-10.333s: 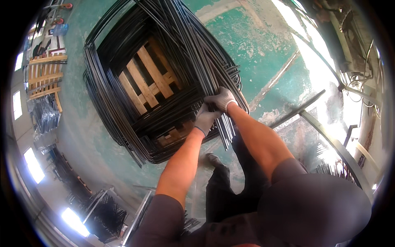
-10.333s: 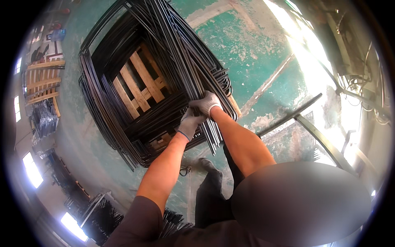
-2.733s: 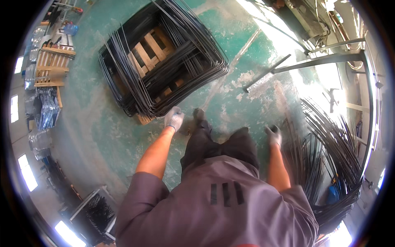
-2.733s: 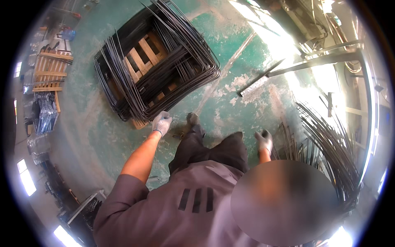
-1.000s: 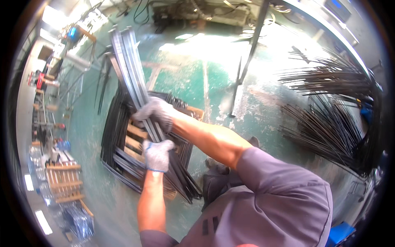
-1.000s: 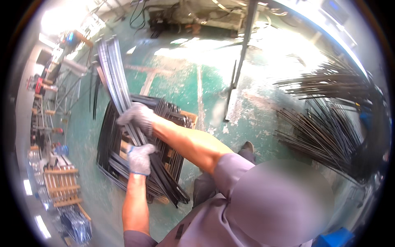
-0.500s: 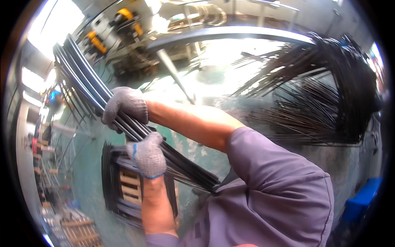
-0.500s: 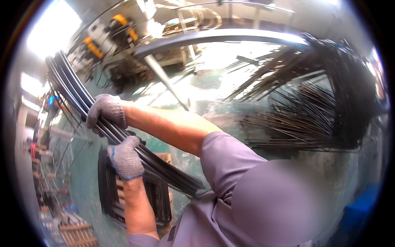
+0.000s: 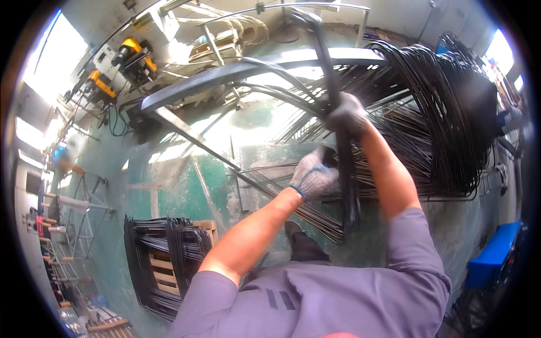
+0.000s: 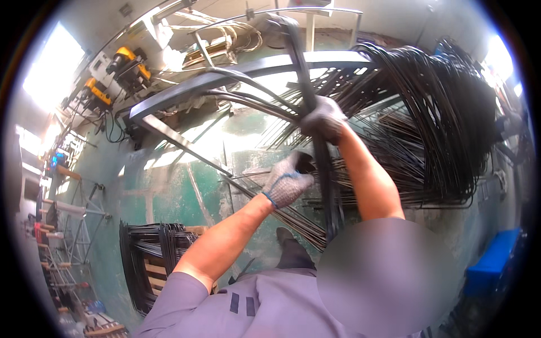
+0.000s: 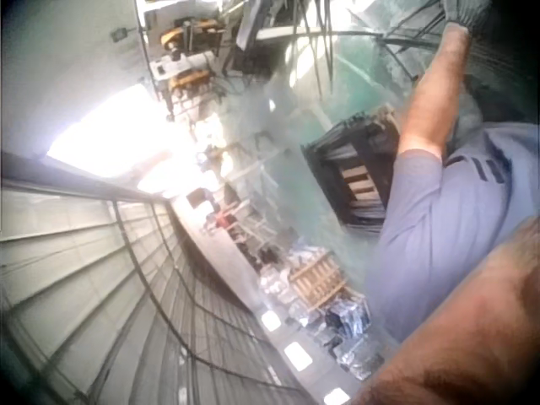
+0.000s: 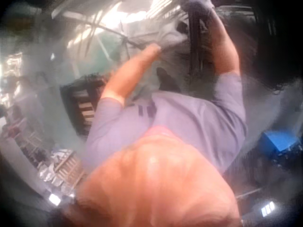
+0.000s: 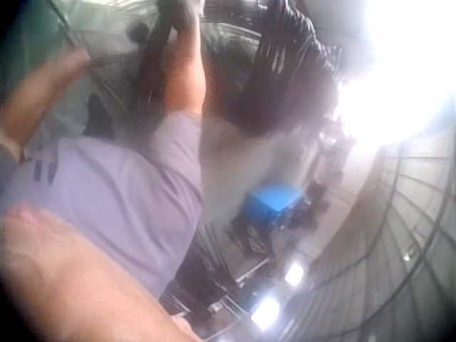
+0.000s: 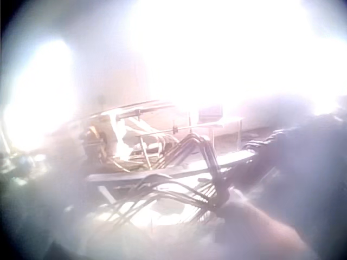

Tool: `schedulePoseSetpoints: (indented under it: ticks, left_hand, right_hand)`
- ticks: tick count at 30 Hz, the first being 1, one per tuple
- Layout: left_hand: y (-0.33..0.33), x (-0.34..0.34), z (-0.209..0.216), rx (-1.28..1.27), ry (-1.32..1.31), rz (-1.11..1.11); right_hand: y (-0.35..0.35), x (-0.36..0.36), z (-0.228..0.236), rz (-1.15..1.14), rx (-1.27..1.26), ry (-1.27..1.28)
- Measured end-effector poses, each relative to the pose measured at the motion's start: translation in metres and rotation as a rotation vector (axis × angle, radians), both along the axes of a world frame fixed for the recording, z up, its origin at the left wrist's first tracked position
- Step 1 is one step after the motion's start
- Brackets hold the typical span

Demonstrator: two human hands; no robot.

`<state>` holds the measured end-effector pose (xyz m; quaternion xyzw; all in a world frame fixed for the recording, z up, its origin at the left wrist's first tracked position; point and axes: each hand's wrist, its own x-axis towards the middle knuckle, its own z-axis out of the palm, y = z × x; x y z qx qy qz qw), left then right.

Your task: The person repeatedly picks up bundles of long, bent metal rods from a wooden pallet and stacks them onto a metal rack. The person wears gloves and handles the rods by hand, moving them from the pallet to the rack in a repetitive cycle.

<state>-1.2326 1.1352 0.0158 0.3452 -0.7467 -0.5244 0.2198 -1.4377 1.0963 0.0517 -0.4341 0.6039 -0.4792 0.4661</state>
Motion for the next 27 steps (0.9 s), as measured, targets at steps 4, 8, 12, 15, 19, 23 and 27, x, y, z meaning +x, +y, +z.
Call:
schedulePoseSetpoints:
  ticks: [4, 8, 12, 15, 19, 23, 27]
  left_hand:
    - [-0.025, 0.002, -0.034, 0.239, 0.287, 0.022]
    - [-0.104, -0.006, -0.006, -0.459, 0.397, -0.137]
    - [-0.091, -0.041, 0.03, 0.288, 1.129, -0.068]
    - [-0.09, -0.008, 0.043, 0.679, 1.206, -0.092]
    - [-0.105, 0.039, 0.095, 0.93, 1.211, 0.242]
    - [-0.135, 0.072, 0.104, 0.894, 1.188, 0.378]
    - [-0.168, 0.097, 0.101, 0.997, 1.224, 0.518]
  right_hand:
    - [0.038, -0.046, -0.025, -0.198, -0.056, 0.524]
    - [0.053, -0.043, -0.013, -0.175, -0.048, 0.179]
    - [0.063, -0.035, -0.012, -0.168, -0.071, -0.027]
    - [0.068, -0.043, -0.019, -0.229, -0.019, 0.015]
    - [0.078, -0.086, -0.028, -0.571, 0.107, 0.4]
    - [0.057, -0.011, -0.008, -0.497, -0.461, 1.004]
    - [0.009, 0.101, 0.046, 0.21, -0.059, 0.782]
